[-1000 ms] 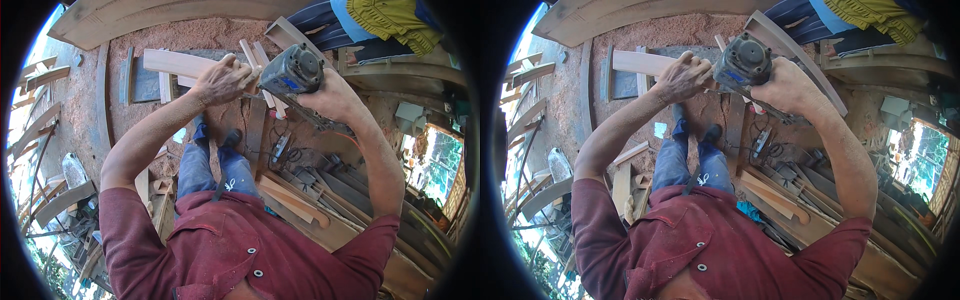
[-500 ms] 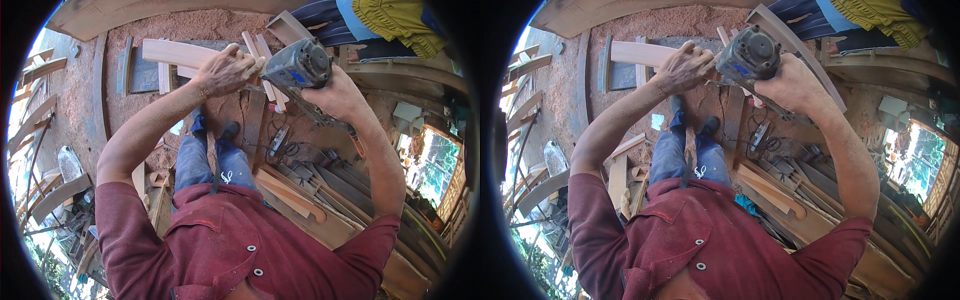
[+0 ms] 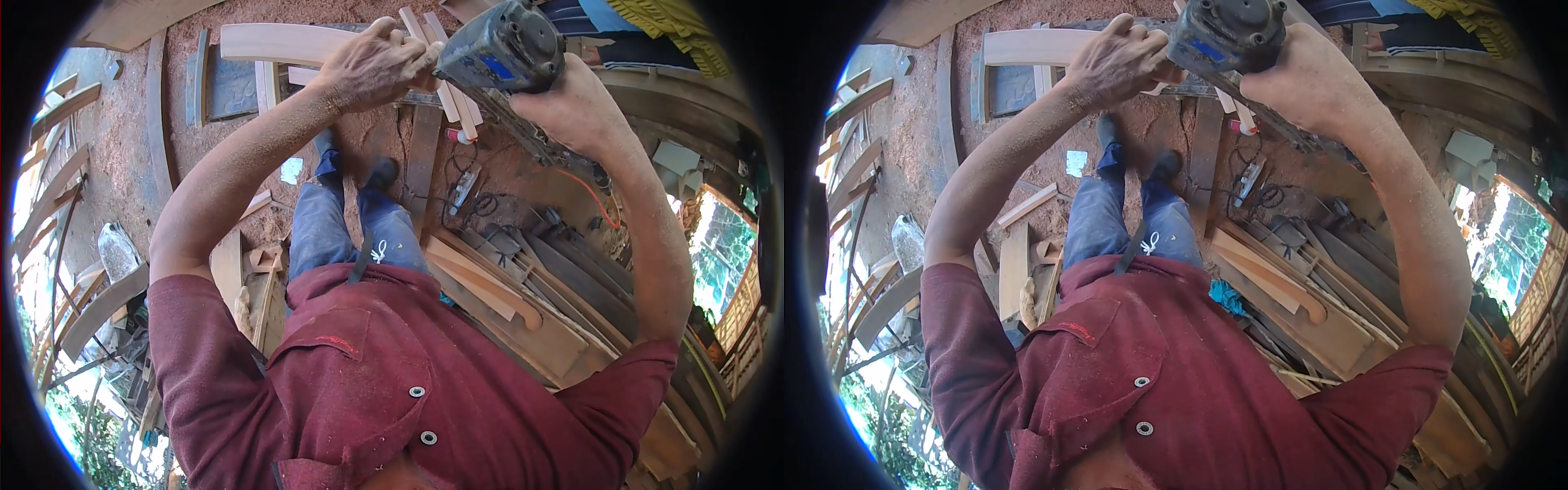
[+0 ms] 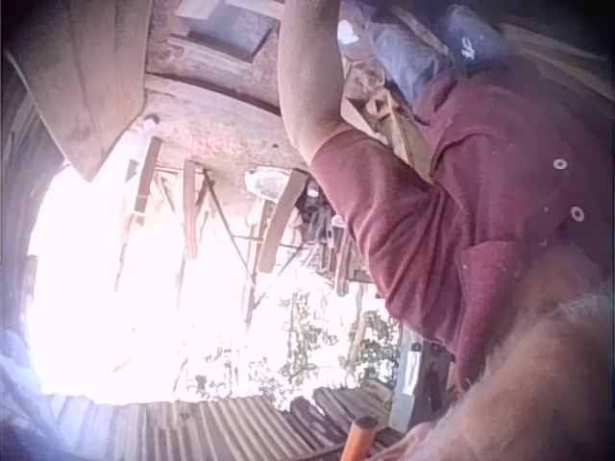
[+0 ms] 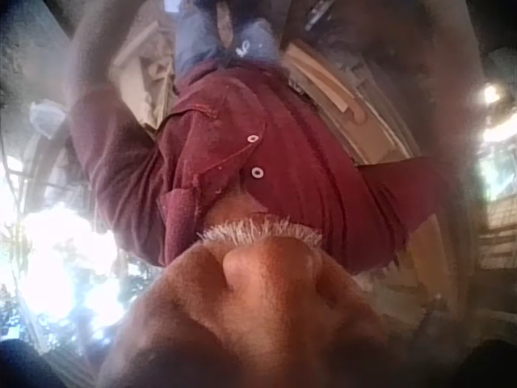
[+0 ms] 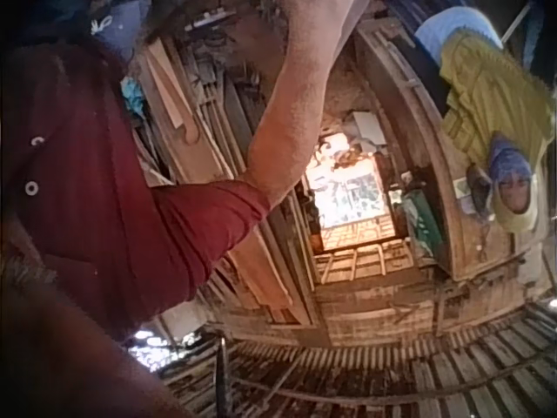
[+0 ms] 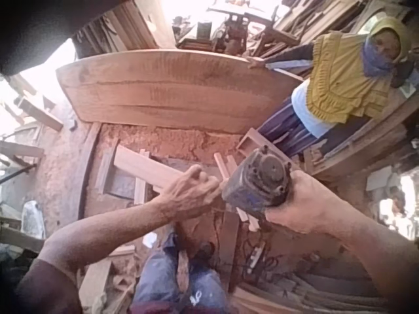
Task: The person assembles a wooden frame by fitting wooden pieces together and securing them using a pneumatic nail gun. The person also handles a larger wooden panel, positioning it on the workspace.
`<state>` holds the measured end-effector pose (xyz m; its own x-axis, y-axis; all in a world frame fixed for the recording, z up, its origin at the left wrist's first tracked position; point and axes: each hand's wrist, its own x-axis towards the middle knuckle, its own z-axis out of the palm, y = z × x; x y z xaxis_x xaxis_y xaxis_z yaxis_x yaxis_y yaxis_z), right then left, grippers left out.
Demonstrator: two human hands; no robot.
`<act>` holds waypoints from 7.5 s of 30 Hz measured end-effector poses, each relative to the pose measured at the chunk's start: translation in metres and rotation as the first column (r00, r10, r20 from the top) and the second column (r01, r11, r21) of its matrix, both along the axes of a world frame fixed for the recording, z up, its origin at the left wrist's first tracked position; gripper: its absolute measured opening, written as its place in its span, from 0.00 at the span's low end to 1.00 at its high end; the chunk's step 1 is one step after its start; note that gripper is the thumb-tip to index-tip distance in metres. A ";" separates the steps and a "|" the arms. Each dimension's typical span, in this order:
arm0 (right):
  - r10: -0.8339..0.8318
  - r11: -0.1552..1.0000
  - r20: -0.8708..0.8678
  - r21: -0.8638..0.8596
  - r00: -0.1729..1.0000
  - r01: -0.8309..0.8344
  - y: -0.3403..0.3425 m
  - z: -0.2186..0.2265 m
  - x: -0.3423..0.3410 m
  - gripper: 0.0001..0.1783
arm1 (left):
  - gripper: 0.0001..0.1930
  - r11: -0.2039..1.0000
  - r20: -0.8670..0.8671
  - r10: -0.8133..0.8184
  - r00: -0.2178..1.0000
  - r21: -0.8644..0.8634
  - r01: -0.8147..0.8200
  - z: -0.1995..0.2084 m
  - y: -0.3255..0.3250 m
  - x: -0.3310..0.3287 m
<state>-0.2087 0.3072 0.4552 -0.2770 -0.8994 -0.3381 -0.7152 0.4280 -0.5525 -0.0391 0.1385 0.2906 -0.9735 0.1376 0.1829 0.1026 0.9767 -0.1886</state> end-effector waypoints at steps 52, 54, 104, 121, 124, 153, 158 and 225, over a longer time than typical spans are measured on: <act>-0.010 1.000 0.053 -0.013 0.999 0.011 -0.020 0.016 0.034 0.11 | 0.15 0.934 0.174 0.004 0.985 0.351 -0.066 0.021 -0.040 0.018; -0.017 1.000 0.055 -0.008 0.998 0.017 -0.021 0.015 0.033 0.10 | 0.15 0.926 0.138 -0.030 0.990 0.376 -0.024 0.021 -0.040 0.019; -0.310 0.949 0.033 0.072 0.950 0.307 0.076 -0.023 -0.008 0.30 | 0.38 0.952 0.129 0.042 0.991 0.294 -0.078 0.007 -0.040 0.028; -0.577 0.759 -0.323 0.127 0.750 0.638 0.031 -0.394 -0.091 0.40 | 0.41 0.937 0.294 0.055 0.954 0.315 -0.151 0.039 -0.034 0.017; -0.626 0.712 -0.367 0.089 0.688 0.696 0.015 -0.446 -0.110 0.39 | 0.45 0.939 0.368 0.051 0.929 0.299 -0.169 0.032 -0.035 0.013; -0.880 0.088 0.390 0.694 -0.271 0.714 -0.041 -0.503 0.042 0.30 | 0.34 0.904 0.522 0.065 0.850 0.329 -0.271 0.039 -0.041 -0.005; -0.625 0.031 0.475 0.808 -0.619 0.589 -0.067 -0.536 0.081 0.29 | 0.33 0.893 0.482 0.064 0.874 0.364 -0.266 0.040 -0.045 -0.002; 0.381 0.824 0.922 -0.305 -0.069 0.477 -0.150 -0.183 -0.117 0.42 | 0.14 0.970 -0.186 0.129 0.974 0.229 -0.085 -0.339 -0.074 -0.001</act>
